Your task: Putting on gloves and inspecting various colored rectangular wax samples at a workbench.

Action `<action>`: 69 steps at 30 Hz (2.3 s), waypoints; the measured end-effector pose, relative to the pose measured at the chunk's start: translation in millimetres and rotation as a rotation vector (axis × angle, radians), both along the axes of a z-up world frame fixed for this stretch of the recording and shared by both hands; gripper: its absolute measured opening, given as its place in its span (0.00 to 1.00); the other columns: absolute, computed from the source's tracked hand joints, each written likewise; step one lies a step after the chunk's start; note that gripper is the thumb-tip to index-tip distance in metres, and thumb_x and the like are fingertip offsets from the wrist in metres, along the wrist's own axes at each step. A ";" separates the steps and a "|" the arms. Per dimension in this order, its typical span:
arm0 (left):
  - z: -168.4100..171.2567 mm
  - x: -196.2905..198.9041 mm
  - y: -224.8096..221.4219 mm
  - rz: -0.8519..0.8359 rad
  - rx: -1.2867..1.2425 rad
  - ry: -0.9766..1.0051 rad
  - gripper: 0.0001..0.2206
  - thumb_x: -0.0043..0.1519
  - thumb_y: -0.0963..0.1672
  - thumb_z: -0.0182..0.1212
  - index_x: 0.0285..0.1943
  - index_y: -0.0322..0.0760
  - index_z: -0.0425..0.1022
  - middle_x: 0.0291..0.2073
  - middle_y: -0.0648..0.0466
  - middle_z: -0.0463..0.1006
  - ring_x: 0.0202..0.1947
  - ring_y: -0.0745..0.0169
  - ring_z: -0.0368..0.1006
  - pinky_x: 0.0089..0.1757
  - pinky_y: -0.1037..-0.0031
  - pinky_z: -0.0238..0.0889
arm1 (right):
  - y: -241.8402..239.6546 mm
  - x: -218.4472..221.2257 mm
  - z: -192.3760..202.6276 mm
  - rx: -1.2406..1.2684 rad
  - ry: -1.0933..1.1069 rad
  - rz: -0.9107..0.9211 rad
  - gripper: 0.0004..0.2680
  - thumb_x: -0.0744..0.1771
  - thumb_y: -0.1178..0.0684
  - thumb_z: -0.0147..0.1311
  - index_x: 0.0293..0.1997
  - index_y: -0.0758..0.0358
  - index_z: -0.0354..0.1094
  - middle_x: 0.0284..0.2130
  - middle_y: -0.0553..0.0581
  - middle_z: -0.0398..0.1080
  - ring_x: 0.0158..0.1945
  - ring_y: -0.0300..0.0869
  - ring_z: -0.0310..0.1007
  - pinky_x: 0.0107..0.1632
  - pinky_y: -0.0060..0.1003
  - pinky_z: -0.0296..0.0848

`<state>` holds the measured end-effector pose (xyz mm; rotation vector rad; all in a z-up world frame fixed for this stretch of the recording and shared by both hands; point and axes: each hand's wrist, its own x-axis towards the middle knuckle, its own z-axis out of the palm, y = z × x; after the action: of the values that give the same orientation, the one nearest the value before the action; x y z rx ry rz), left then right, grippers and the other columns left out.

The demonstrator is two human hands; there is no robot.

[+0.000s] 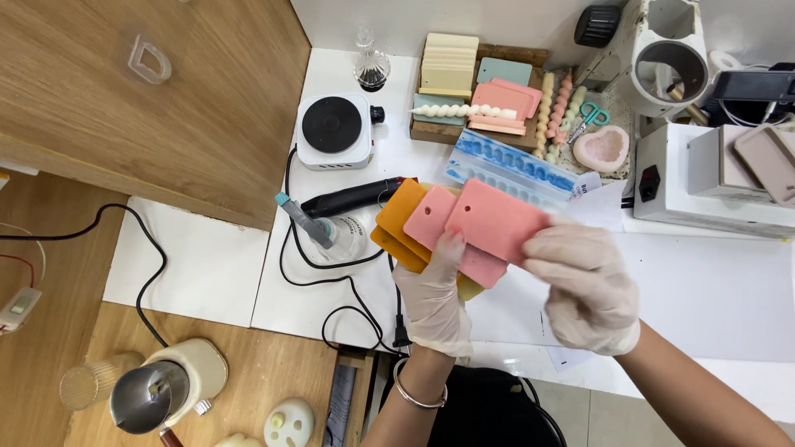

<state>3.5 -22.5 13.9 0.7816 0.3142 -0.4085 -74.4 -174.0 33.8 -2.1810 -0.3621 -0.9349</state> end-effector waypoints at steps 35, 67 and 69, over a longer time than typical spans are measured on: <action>-113.1 -32.3 71.4 0.049 0.375 0.386 0.24 0.54 0.38 0.68 0.61 0.29 0.72 0.47 0.48 0.81 0.43 0.58 0.79 0.43 0.64 0.76 | -219.5 239.7 -174.3 0.046 1.073 -0.265 0.15 0.72 0.44 0.45 0.62 0.59 0.67 0.52 0.66 0.73 0.57 0.55 0.69 0.59 0.46 0.66; -119.4 -53.9 100.4 0.152 0.379 0.486 0.24 0.55 0.37 0.65 0.62 0.31 0.71 0.46 0.46 0.81 0.41 0.56 0.80 0.42 0.61 0.78 | -211.3 182.6 -212.9 0.741 0.564 -0.317 0.17 0.66 0.57 0.59 0.62 0.66 0.62 0.59 0.57 0.69 0.65 0.42 0.68 0.67 0.34 0.65; -126.2 -55.6 100.1 0.137 0.391 0.458 0.24 0.55 0.37 0.65 0.62 0.31 0.71 0.46 0.46 0.81 0.41 0.56 0.80 0.42 0.61 0.78 | -212.0 184.9 -212.0 0.585 0.786 -0.344 0.18 0.67 0.56 0.62 0.63 0.65 0.64 0.57 0.57 0.70 0.62 0.43 0.69 0.64 0.33 0.64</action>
<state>-52.2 77.6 -112.3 1.0376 0.8910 -0.3998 110.5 -386.0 -178.2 -1.8833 0.6039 -0.2282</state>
